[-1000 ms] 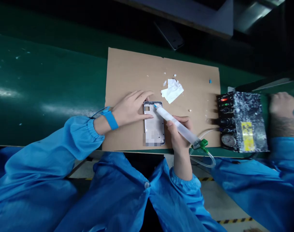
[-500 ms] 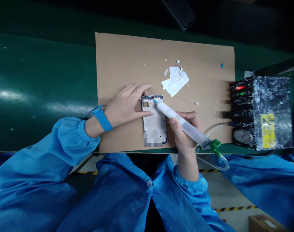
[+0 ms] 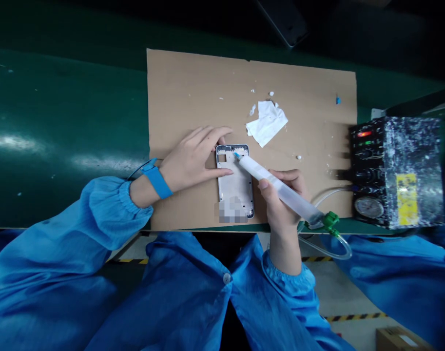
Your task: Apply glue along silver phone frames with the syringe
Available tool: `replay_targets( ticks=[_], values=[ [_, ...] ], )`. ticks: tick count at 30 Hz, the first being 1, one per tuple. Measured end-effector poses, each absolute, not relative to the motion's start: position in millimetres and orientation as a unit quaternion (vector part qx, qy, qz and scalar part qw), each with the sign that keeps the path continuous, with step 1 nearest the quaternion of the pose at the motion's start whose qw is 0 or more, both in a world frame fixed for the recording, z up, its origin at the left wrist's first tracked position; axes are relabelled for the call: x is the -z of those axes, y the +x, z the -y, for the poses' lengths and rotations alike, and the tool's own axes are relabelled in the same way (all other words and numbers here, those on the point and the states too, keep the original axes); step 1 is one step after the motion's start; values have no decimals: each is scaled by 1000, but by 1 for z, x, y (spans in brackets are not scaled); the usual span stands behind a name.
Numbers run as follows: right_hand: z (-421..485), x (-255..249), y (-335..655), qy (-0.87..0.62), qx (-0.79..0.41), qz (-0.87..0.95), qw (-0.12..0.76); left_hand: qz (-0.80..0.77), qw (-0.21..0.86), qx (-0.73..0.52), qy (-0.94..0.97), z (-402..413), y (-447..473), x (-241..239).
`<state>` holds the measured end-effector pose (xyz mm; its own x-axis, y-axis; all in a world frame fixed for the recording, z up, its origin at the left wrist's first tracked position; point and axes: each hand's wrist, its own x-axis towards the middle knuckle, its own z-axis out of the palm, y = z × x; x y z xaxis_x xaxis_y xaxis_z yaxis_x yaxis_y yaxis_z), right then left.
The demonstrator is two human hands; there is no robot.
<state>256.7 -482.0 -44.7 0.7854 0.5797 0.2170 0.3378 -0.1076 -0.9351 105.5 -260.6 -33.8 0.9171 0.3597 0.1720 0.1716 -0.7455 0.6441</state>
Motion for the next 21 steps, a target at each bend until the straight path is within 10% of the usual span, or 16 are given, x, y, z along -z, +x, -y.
replay_targets(
  ticks=[21],
  values=[
    [486,50,257,-735,-114,302,596,-141,331,-148,921,261,105,34]
  ],
)
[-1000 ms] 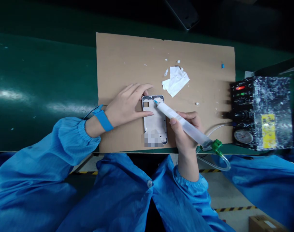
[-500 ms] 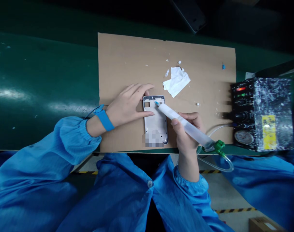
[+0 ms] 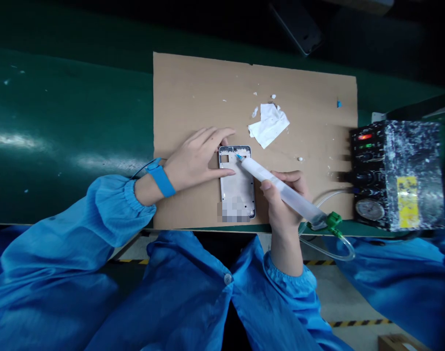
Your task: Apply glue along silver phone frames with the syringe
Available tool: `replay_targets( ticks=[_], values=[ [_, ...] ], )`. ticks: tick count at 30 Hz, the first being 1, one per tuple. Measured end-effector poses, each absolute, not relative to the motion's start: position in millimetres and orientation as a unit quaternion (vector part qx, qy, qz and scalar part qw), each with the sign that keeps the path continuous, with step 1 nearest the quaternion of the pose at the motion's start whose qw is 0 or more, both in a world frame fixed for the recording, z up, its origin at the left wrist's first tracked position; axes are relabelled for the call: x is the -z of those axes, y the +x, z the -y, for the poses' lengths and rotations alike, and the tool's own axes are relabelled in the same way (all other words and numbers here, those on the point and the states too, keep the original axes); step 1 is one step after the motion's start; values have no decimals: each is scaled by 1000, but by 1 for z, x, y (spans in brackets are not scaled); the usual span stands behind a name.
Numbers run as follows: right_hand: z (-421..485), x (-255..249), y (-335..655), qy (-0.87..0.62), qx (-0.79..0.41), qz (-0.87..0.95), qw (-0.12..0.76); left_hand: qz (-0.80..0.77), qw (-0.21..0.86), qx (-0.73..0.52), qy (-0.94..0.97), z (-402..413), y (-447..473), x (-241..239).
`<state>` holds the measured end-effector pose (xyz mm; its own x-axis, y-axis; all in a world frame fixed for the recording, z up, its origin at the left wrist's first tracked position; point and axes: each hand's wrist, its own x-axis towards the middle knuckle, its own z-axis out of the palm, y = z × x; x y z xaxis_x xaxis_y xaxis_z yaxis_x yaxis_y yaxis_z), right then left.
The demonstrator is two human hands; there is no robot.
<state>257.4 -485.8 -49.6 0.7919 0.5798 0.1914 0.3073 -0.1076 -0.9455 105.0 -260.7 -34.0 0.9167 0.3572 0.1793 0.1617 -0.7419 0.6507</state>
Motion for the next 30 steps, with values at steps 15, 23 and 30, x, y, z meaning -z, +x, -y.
replay_targets(
  ticks=[15,23,30],
  values=[
    [483,46,256,-740,-125,296,590,-141,334,-149,920,260,105,37],
    [484,47,255,-742,-127,302,586,-142,335,-151,919,261,106,36],
    [482,44,254,-737,-126,303,591,-146,337,-145,918,261,106,34]
  ],
)
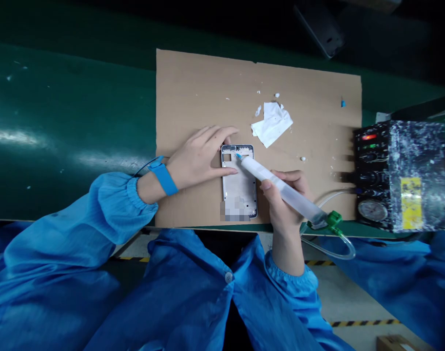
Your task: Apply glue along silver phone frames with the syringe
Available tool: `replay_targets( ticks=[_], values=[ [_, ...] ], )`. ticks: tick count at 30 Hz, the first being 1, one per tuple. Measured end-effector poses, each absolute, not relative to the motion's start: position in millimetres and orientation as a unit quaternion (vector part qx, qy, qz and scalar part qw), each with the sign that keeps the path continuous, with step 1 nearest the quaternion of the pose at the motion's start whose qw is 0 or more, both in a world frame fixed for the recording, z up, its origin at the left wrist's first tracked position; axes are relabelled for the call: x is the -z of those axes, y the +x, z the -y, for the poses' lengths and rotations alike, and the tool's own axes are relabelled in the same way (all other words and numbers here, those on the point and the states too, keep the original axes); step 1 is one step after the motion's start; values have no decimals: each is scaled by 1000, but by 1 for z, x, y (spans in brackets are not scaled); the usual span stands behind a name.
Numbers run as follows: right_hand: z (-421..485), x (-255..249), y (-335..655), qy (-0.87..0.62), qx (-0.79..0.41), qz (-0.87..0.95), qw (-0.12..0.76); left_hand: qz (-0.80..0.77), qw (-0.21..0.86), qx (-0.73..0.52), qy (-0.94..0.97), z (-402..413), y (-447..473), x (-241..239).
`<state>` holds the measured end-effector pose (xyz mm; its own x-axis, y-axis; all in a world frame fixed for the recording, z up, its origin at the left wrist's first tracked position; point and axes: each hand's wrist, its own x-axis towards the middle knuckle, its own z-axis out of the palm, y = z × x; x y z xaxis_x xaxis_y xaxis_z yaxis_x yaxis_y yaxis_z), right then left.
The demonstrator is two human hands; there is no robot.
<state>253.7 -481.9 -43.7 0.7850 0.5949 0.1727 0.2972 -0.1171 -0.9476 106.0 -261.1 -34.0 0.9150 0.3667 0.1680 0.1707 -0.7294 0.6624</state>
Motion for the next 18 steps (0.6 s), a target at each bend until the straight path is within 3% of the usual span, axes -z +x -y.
replay_targets(
  ticks=[18],
  values=[
    [482,44,253,-738,-144,296,589,-148,336,-148,918,261,106,35]
  ],
)
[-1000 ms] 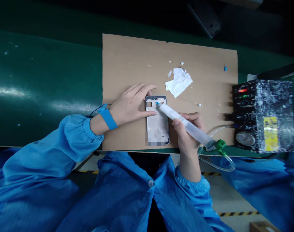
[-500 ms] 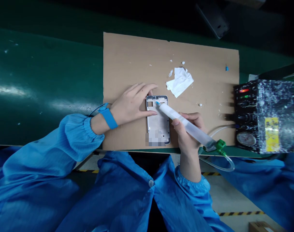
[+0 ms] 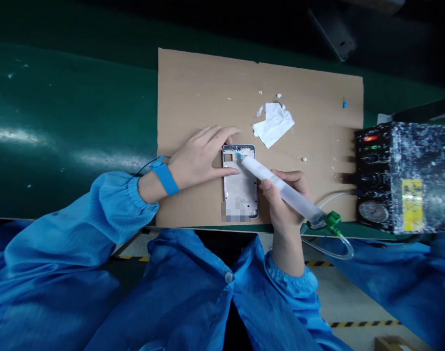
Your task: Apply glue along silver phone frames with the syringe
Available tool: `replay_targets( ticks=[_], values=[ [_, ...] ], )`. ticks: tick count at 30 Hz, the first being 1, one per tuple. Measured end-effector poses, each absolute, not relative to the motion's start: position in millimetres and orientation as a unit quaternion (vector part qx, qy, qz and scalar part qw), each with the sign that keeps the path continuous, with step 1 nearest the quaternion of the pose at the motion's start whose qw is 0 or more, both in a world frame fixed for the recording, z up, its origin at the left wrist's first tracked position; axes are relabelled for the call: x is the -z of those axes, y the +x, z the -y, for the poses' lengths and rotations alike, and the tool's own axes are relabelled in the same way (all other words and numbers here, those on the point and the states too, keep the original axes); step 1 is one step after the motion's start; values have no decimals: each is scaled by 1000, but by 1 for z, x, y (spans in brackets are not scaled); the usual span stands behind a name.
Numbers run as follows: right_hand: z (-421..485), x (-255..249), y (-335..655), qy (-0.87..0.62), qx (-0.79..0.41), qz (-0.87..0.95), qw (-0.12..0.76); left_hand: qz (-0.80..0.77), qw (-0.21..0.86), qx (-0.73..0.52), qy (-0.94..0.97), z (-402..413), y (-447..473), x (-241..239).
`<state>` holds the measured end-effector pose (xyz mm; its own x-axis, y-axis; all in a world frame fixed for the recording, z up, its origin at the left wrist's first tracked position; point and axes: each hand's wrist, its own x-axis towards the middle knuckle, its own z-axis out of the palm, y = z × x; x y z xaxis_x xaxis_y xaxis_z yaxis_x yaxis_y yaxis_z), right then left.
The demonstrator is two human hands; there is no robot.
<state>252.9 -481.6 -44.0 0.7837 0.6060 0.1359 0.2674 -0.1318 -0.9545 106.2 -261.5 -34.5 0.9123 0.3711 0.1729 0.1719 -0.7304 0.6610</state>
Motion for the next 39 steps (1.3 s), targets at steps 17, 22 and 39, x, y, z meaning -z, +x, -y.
replay_targets(
  ticks=[17,22,39],
  values=[
    [478,39,252,-744,-129,302,581,-150,335,-145,919,262,106,33],
    [479,39,252,-750,-136,299,574,-149,336,-144,919,262,106,34],
    [484,44,254,-742,-144,294,585,-147,338,-145,918,261,106,34]
  ],
)
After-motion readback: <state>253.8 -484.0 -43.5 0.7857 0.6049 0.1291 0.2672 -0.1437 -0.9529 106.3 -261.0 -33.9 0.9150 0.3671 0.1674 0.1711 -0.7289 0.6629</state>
